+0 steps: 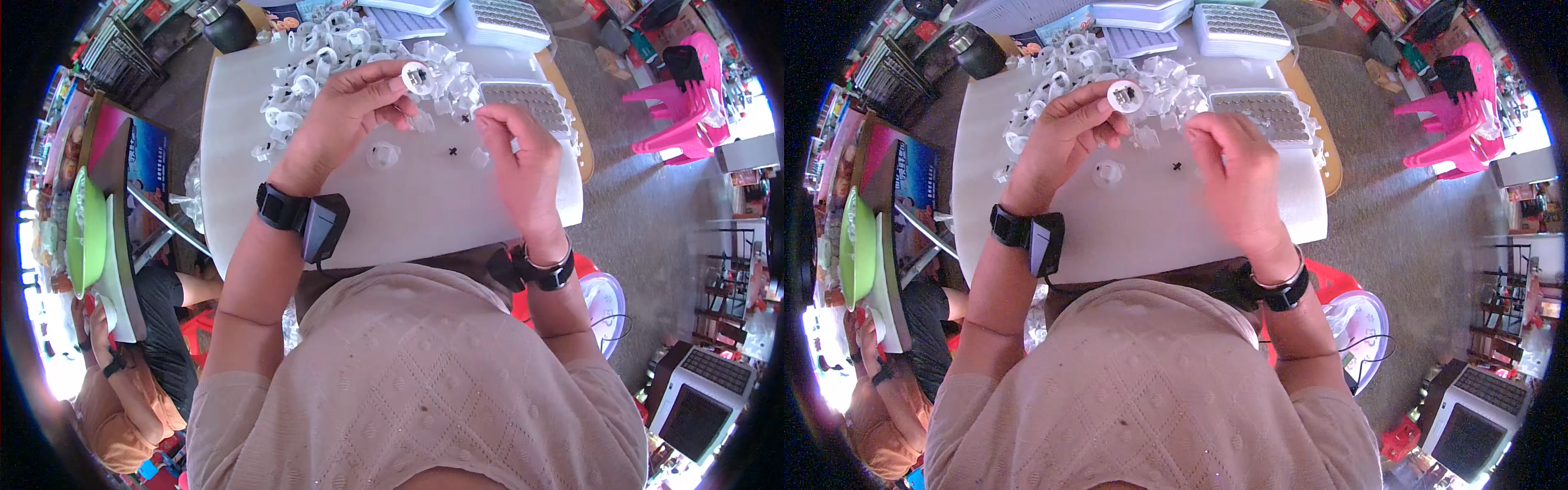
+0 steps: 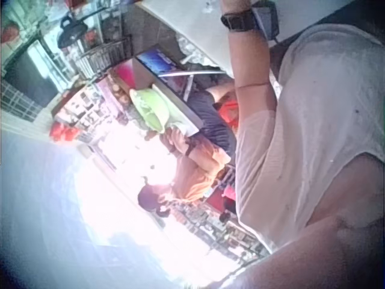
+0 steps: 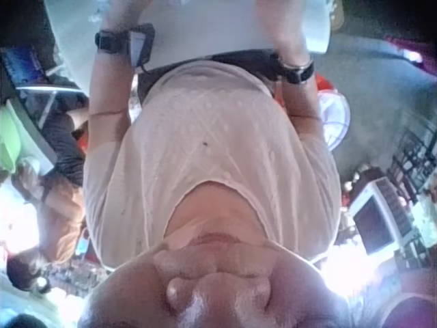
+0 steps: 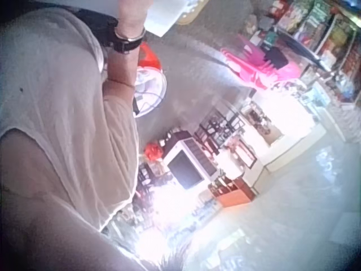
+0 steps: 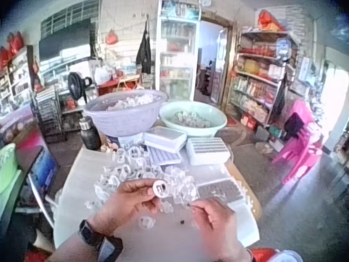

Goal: Manually assembling small white and clear plastic components at a work table.

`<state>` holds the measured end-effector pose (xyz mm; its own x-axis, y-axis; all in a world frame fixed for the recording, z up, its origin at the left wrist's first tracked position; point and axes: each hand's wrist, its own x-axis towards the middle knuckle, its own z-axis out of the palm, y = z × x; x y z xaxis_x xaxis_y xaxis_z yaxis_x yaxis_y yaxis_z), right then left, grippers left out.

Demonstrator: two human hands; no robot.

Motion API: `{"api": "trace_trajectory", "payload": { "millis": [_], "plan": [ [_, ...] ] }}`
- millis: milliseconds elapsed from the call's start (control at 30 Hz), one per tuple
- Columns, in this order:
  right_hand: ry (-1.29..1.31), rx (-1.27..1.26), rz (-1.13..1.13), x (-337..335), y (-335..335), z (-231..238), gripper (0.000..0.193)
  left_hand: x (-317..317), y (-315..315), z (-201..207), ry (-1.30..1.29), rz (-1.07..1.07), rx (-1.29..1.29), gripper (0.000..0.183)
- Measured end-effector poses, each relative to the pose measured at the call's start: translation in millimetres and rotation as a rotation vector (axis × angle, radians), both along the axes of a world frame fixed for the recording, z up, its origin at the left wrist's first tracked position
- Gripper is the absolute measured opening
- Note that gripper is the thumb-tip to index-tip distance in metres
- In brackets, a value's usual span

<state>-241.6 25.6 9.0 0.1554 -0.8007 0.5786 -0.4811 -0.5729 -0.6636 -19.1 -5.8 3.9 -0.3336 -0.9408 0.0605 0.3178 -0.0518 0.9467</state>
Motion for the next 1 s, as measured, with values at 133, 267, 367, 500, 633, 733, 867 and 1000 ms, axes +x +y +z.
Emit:
{"api": "trace_trajectory", "payload": {
  "millis": [133, 267, 367, 500, 633, 733, 867, 1000],
  "plan": [
    [0.049, 0.058, -0.080, -22.8, -2.8, -9.4, 0.010, -2.7, 0.4, 1.1, -0.007, -0.001, 0.013, 0.034],
    [0.099, 0.121, -0.117, -33.9, 4.9, -14.0, 0.013, -0.2, 0.7, -0.8, -0.013, 0.028, 0.007, 0.034],
    [0.191, 0.070, -0.034, -36.2, 7.2, -21.9, 0.017, -0.1, -0.8, -0.4, -0.022, 0.031, 0.011, 0.034],
    [0.363, -0.049, -0.005, -31.1, 7.4, -23.0, 0.011, -0.3, -0.4, -1.5, -0.033, 0.030, 0.014, 0.034],
    [0.436, 0.020, 0.049, -31.3, 14.8, -17.3, 0.004, -0.9, 0.3, -2.9, -0.020, 0.044, 0.015, 0.034],
    [0.380, 0.044, 0.058, -33.3, 19.8, -15.6, 0.004, -0.2, -0.3, -2.9, -0.036, 0.047, 0.006, 0.034],
    [0.267, 0.076, -0.033, -37.4, 14.7, -19.8, 0.007, 0.6, -1.9, -3.8, -0.040, 0.034, 0.007, 0.034],
    [0.299, 0.023, 0.085, -32.9, 10.0, -20.9, 0.013, 1.3, -0.6, -2.7, -0.040, 0.031, 0.005, 0.035]
  ]
}}
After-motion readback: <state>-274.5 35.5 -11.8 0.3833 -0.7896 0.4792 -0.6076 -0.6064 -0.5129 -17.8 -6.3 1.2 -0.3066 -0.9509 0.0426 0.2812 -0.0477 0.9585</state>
